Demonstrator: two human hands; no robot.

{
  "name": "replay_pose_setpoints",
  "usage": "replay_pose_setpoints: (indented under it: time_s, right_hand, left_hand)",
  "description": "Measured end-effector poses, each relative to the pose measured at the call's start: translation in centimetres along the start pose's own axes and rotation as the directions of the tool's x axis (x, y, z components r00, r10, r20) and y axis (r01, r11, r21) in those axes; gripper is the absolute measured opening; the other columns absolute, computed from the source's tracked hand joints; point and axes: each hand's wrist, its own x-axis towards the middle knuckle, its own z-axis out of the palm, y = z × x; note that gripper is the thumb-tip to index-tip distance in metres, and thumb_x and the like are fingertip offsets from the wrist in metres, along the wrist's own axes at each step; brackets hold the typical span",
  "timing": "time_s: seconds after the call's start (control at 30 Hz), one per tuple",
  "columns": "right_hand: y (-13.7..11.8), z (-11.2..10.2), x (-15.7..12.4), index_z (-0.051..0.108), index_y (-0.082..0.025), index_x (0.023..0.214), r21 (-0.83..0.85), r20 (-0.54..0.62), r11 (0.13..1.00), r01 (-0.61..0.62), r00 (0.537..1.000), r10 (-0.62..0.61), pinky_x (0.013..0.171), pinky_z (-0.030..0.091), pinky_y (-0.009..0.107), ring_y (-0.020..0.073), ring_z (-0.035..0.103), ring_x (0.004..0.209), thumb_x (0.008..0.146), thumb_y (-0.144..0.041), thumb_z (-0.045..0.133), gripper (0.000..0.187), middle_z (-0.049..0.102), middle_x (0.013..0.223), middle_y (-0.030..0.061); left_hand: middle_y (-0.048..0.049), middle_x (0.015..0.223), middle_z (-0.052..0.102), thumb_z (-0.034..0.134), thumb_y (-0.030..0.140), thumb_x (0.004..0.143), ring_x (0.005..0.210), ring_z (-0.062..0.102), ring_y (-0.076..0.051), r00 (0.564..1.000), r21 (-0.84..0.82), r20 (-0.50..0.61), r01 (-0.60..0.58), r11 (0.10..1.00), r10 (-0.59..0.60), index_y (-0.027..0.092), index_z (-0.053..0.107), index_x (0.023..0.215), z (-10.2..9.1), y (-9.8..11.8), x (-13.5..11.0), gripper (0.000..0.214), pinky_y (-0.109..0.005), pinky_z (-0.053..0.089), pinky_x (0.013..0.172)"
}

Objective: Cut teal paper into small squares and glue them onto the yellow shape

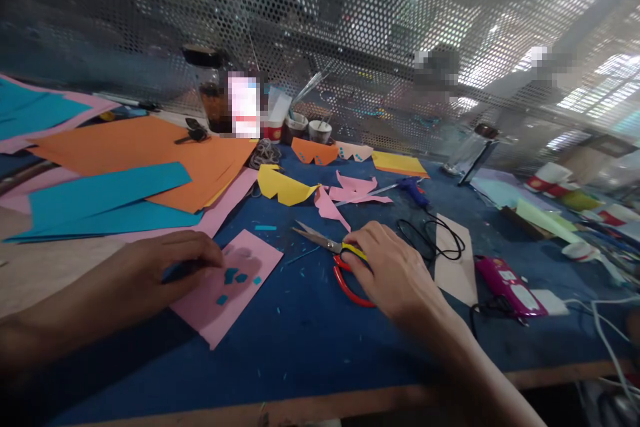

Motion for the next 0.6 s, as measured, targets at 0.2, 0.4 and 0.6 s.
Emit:
replay_pose_setpoints:
  time_s: [0.2,0.4,0.6]
  right_hand:
    - [-5.6,1.1,1.3,0.067,-0.021,0.127,0.204,0.093,0.902,0.381,0.909,-0.406,0.090,0.049,0.039,0.0232,0.060,0.101,0.106,-0.022,0.050,0.028,0.067,0.106,0.0083]
    - [-8.2,2.7,2.8,0.068,-0.018,0.128,0.066,0.215,0.892,0.448,0.866,-0.451,0.090,0.046,0.041,0.0246,0.056,0.100,0.104,-0.016,0.050,0.030,0.065,0.110,0.0107]
    - [-7.7,3.6,3.4,0.073,-0.019,0.116,0.217,0.022,0.889,0.403,0.909,-0.417,0.093,0.045,0.038,0.0218,0.058,0.101,0.106,-0.020,0.052,0.023,0.067,0.104,0.0073]
  left_hand:
    - [-0.0047,0.108,0.077,0.061,0.028,0.093,0.106,0.068,-0.028,0.974,0.195,0.155,-0.193,0.962,0.164,0.034,0.078,0.108,-0.4,-0.6,-0.5,0.024,-0.038,0.053,0.089]
    - [-0.0041,0.120,0.078,0.064,0.029,0.095,0.114,0.067,-0.027,0.942,0.214,0.208,-0.306,0.928,0.263,0.034,0.079,0.109,-0.5,-1.6,-0.8,0.021,-0.039,0.053,0.096]
    - [-0.0044,0.118,0.078,0.064,0.020,0.092,0.110,0.068,-0.026,0.936,0.202,0.197,-0.328,0.923,0.290,0.032,0.079,0.106,-0.4,-1.3,-0.7,0.024,-0.035,0.055,0.089]
